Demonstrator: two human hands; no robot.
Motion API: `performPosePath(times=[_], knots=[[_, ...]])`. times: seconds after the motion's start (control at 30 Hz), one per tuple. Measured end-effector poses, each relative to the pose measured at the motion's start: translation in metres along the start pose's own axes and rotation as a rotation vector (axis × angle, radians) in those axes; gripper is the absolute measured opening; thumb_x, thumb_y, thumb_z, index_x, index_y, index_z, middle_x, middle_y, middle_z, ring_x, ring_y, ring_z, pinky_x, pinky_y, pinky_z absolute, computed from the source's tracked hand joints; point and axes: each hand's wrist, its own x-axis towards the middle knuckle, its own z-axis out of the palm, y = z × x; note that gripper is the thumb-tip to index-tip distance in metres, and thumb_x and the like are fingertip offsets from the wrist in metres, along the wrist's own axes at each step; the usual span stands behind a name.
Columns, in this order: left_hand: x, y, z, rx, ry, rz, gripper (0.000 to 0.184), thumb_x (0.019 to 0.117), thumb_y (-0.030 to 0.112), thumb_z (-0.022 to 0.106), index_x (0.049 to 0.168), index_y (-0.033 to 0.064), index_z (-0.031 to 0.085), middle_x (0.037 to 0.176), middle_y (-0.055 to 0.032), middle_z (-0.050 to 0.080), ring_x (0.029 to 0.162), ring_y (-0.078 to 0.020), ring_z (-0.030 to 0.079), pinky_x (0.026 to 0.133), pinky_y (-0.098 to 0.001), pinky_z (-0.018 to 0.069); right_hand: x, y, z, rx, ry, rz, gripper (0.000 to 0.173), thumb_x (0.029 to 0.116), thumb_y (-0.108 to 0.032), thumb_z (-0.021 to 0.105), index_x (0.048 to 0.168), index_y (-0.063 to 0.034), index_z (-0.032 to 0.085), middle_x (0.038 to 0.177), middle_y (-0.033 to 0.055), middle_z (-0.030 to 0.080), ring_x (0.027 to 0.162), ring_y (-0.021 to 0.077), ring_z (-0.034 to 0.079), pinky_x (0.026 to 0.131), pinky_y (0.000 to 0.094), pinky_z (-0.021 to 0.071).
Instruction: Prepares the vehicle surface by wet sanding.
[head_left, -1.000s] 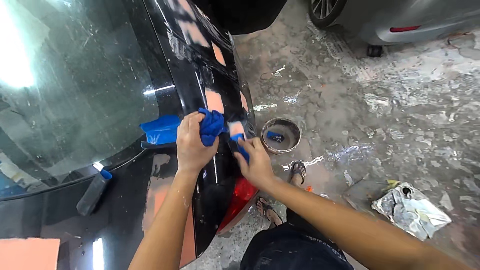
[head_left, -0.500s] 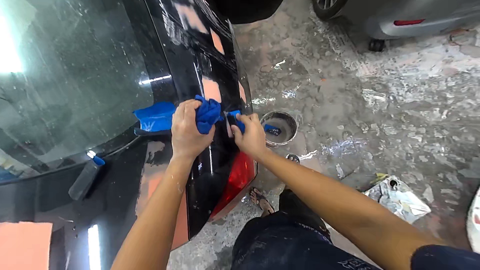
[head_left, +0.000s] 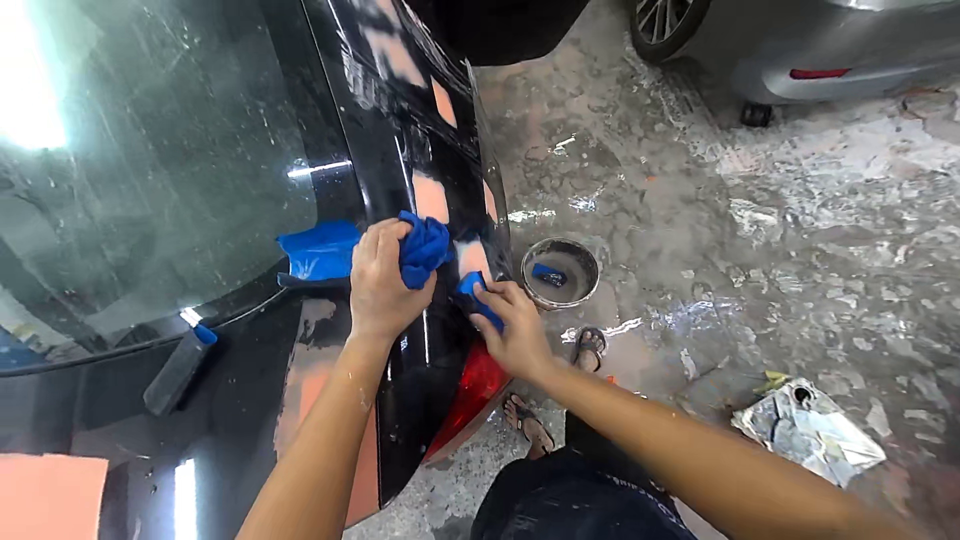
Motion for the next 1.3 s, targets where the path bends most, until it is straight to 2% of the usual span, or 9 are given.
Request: performPosePath(times=[0.07,0.17,0.37,0.53,0.7,0.87,1.0,1.17,1.3], knots=[[-0.002,-0.002,0.001,0.002,-0.002,0.004,0.054,0.0736,0.024,0.083,0.119,0.0025,0.064,0.124,-0.0156,0.067,0.120,-0.0289,0.063,0.102,-0.0471,0.0520,0.020,0.021,0.002,-0.006,-0.006,-0.012,0.038,0.0968,-0.033,0.066,0.133,-0.0215,0.069,0.130,0.0121,0.065,0.116,0.0311,0.064,0.092,0.0579,0.0531],[-0.006,0.001,0.001,0.005,-0.015,-0.009,0.055,0.0746,0.024,0.082,0.122,0.0035,0.063,0.125,-0.0147,0.066,0.121,-0.0272,0.062,0.104,-0.0449,0.0509,0.073,0.037,-0.001,-0.005,-0.037,0.235,0.040,0.0970,-0.031,0.066,0.135,-0.0194,0.068,0.132,0.0129,0.064,0.118,0.0348,0.063,0.091,0.0631,0.0520],[0.001,-0.002,0.002,-0.006,0.000,-0.003,0.056,0.0731,0.025,0.083,0.121,0.0030,0.064,0.124,-0.0148,0.067,0.120,-0.0272,0.063,0.104,-0.0459,0.0514,0.014,0.032,0.002,0.024,0.032,-0.063,0.038,0.0970,-0.031,0.067,0.135,-0.0258,0.069,0.138,0.0033,0.064,0.121,0.0247,0.062,0.095,0.0540,0.0522],[-0.003,0.000,0.001,-0.007,-0.010,-0.002,0.056,0.0744,0.024,0.083,0.122,0.0035,0.062,0.125,-0.0140,0.066,0.121,-0.0260,0.062,0.104,-0.0437,0.0510,0.074,0.051,0.001,0.023,0.008,0.220,0.040,0.0959,-0.029,0.068,0.135,-0.0188,0.068,0.133,0.0107,0.066,0.121,0.0327,0.062,0.096,0.0621,0.0512],[0.002,-0.004,0.002,-0.018,-0.011,-0.009,0.056,0.0734,0.025,0.083,0.121,0.0037,0.063,0.125,-0.0140,0.067,0.121,-0.0267,0.062,0.104,-0.0459,0.0510,0.025,0.039,0.001,0.067,0.046,-0.034,0.038,0.0948,-0.029,0.071,0.132,-0.0236,0.071,0.136,0.0034,0.066,0.122,0.0242,0.063,0.098,0.0558,0.0506],[-0.004,-0.001,0.000,-0.017,-0.013,0.002,0.055,0.0746,0.023,0.083,0.122,0.0030,0.062,0.125,-0.0152,0.066,0.121,-0.0272,0.062,0.104,-0.0449,0.0512,0.056,0.047,0.002,0.098,0.043,0.222,0.041,0.0925,-0.027,0.072,0.132,-0.0170,0.069,0.128,0.0080,0.067,0.119,0.0283,0.063,0.098,0.0600,0.0500],[-0.001,-0.004,0.002,-0.005,-0.001,0.003,0.055,0.0741,0.025,0.082,0.121,0.0034,0.063,0.125,-0.0147,0.066,0.120,-0.0274,0.063,0.103,-0.0459,0.0516,0.028,0.040,0.000,0.093,0.037,0.046,0.040,0.0919,-0.030,0.075,0.130,-0.0199,0.070,0.130,0.0045,0.067,0.118,0.0237,0.063,0.097,0.0563,0.0507],[-0.005,-0.002,-0.001,-0.004,-0.013,0.003,0.053,0.0752,0.025,0.082,0.121,0.0046,0.063,0.124,-0.0137,0.066,0.118,-0.0264,0.063,0.101,-0.0454,0.0519,0.054,0.043,0.003,0.080,0.029,0.295,0.043,0.0914,-0.030,0.074,0.132,-0.0156,0.068,0.122,0.0129,0.066,0.111,0.0322,0.064,0.092,0.0612,0.0511],[0.001,-0.006,0.002,-0.006,-0.004,-0.001,0.053,0.0744,0.025,0.082,0.120,0.0047,0.063,0.124,-0.0133,0.066,0.118,-0.0263,0.063,0.101,-0.0455,0.0524,0.032,0.033,0.003,0.094,0.010,0.130,0.043,0.0920,-0.034,0.075,0.132,-0.0182,0.068,0.123,0.0070,0.067,0.112,0.0257,0.064,0.094,0.0565,0.0534]])
